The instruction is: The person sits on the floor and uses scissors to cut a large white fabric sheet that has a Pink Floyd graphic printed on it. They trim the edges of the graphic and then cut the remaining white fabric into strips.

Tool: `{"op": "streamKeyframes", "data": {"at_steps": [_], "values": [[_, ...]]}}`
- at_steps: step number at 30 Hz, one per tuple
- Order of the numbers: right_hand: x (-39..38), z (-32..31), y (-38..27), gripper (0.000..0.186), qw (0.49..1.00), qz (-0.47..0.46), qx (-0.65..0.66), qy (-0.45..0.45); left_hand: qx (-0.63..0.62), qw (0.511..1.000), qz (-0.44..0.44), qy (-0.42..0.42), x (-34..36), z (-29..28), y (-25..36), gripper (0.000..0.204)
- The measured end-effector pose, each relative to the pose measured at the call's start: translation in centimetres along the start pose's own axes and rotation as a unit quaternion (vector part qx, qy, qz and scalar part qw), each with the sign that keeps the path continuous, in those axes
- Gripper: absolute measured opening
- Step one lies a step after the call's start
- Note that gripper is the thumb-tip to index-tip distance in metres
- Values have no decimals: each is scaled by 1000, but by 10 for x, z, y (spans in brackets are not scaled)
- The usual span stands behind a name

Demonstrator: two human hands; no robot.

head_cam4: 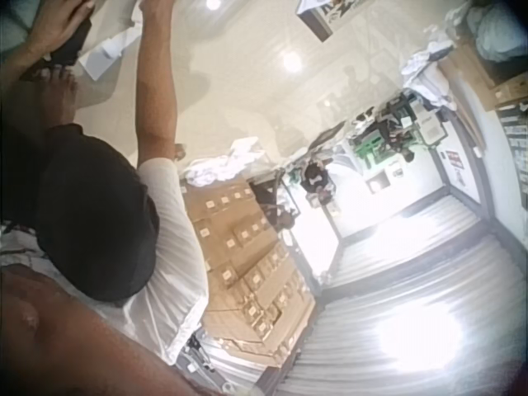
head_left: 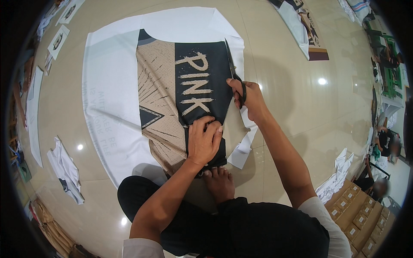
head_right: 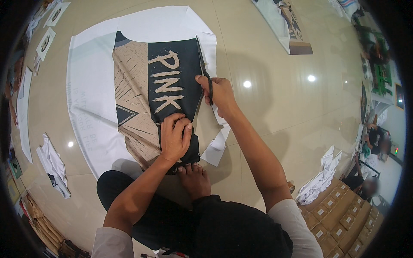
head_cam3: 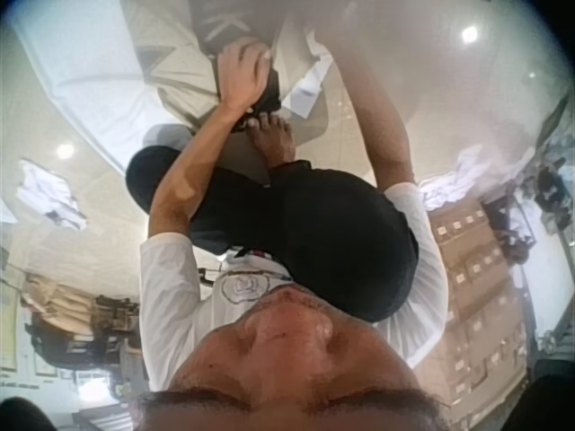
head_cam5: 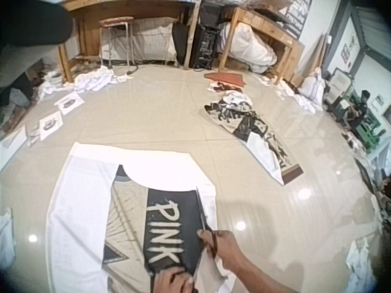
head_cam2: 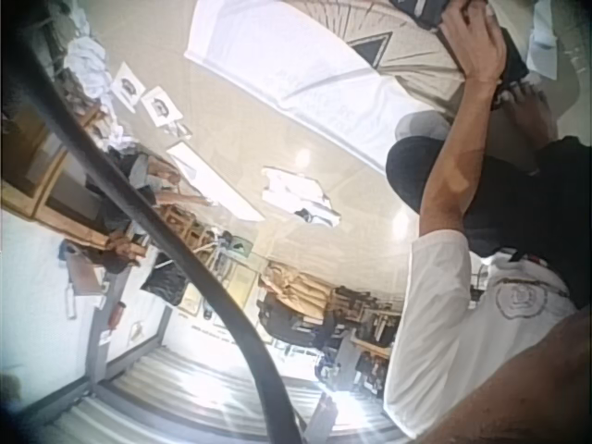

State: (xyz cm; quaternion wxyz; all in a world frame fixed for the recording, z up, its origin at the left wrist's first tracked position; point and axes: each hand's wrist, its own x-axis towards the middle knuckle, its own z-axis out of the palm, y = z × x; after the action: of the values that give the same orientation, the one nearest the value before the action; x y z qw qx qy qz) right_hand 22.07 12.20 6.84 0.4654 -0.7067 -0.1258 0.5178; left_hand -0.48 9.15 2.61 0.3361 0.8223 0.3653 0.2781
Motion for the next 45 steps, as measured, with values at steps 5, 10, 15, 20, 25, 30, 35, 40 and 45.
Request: {"op": "streamKeyframes", "data": {"at_steps": [5,10,15,20,25,30,35,40,45], "values": [[5,0,-1,42,1000,-7,1,1,2,1000,8,10,0,1,-1,13],[6,-3,3,43,1000,-17,-7,-6,10,1000,16,22,1,3,-2,15],[7,-4,2,43,1000,-16,-13,-4,7,1000,16,23,0,3,-3,15],[12,-2,-4,42,1000,-8,-6,-3,3,1000,15,25,0,4,-3,15],[15,-1,-3,42,1000,-7,-8,-1,7,1000,14,23,0,4,-3,14],[16,-3,-1,42,1000,-15,-21,-5,4,1000,12,20,0,4,-3,14],[11,0,-13,42,1000,-6,-11,-5,3,1000,12,20,1,3,-2,15],[18,-1,-12,42,1000,-5,-17,-2,-4,1000,0,-1,0,2,0,13],[21,-2,-7,43,1000,-18,-22,-13,7,1000,20,22,0,4,-2,16]]}}
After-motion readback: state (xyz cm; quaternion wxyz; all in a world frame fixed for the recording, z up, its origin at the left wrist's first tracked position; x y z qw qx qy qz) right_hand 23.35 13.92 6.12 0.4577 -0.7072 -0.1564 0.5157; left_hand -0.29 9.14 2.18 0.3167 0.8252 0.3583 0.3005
